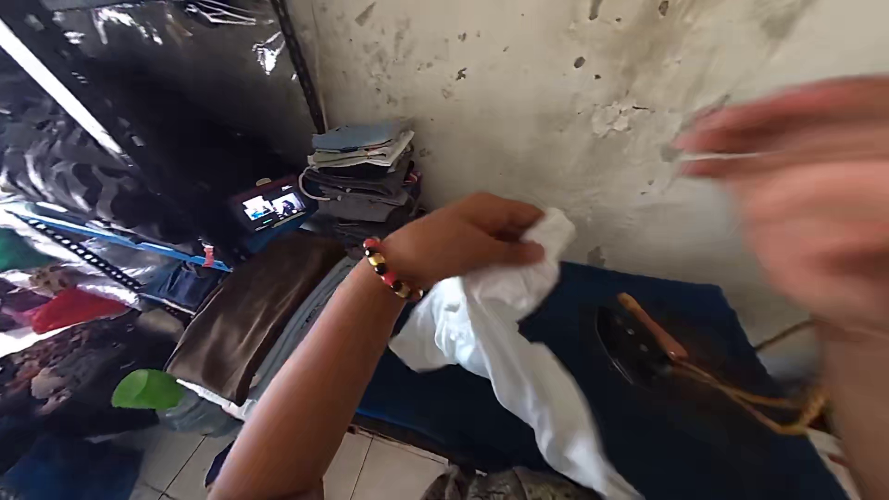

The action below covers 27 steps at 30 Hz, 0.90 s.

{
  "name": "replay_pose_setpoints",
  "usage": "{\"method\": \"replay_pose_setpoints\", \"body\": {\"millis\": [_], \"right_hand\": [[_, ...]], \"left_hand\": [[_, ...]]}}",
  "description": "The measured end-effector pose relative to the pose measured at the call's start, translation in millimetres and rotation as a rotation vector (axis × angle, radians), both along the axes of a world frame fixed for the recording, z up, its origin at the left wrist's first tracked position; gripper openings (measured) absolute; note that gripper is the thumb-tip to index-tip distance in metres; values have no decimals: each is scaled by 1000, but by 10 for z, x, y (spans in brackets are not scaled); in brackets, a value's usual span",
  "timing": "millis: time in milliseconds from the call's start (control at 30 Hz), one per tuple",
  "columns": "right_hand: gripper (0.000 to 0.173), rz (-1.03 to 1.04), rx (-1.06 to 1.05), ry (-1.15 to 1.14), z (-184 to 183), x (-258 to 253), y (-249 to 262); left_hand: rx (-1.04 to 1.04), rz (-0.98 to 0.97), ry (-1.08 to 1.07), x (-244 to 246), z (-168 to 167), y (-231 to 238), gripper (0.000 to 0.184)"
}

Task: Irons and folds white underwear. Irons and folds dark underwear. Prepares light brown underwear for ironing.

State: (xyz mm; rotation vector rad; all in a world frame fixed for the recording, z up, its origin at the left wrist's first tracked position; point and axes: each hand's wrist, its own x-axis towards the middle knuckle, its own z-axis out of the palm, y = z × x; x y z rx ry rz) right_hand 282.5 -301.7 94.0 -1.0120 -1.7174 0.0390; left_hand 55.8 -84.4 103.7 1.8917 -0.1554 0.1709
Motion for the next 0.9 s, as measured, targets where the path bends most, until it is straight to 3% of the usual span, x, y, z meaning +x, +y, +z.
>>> {"method": "replay_pose_setpoints", "body": {"millis": [33, 67, 167, 233, 367, 467, 533, 600, 667, 733, 767, 900], "right_hand": [[60, 60, -132, -55, -7, -189, 231], [57, 93, -247, -85, -41, -327, 376], [22, 305, -426, -142, 77, -359, 397], [19, 388, -425, -141, 279, -218, 231], [21, 322, -422, -219, 577, 246, -35], [34, 11, -524, -579, 685, 300, -140], [42, -55, -543, -712, 780, 269, -206], [42, -229, -555, -827, 871, 341, -271], [39, -512, -720, -936, 856, 492, -275], [33, -760, -990, -856, 740, 614, -220], [31, -850, -1020, -806, 685, 672, -214], [17, -919, -737, -752, 632, 584, -378]], "left_hand": [[109, -115, 25, 48, 159, -114, 20], [202, -198, 31, 70, 293, -159, 19], [456, -336, 6, 14, 566, 66, 11], [506, -422, 43, -74, 590, 362, 9], [533, -438, -71, -276, 570, 925, 14], [528, -514, -89, -269, 708, 977, 13], [664, -530, -104, -191, 806, 969, 16], [867, -341, -225, -102, 760, 967, 23], [1117, -41, -254, 114, 655, 926, 26], [1217, 102, -255, 493, 484, 933, 21], [1276, 147, -276, 675, 411, 939, 20], [1405, 228, -438, 1048, 309, 799, 17]]}}
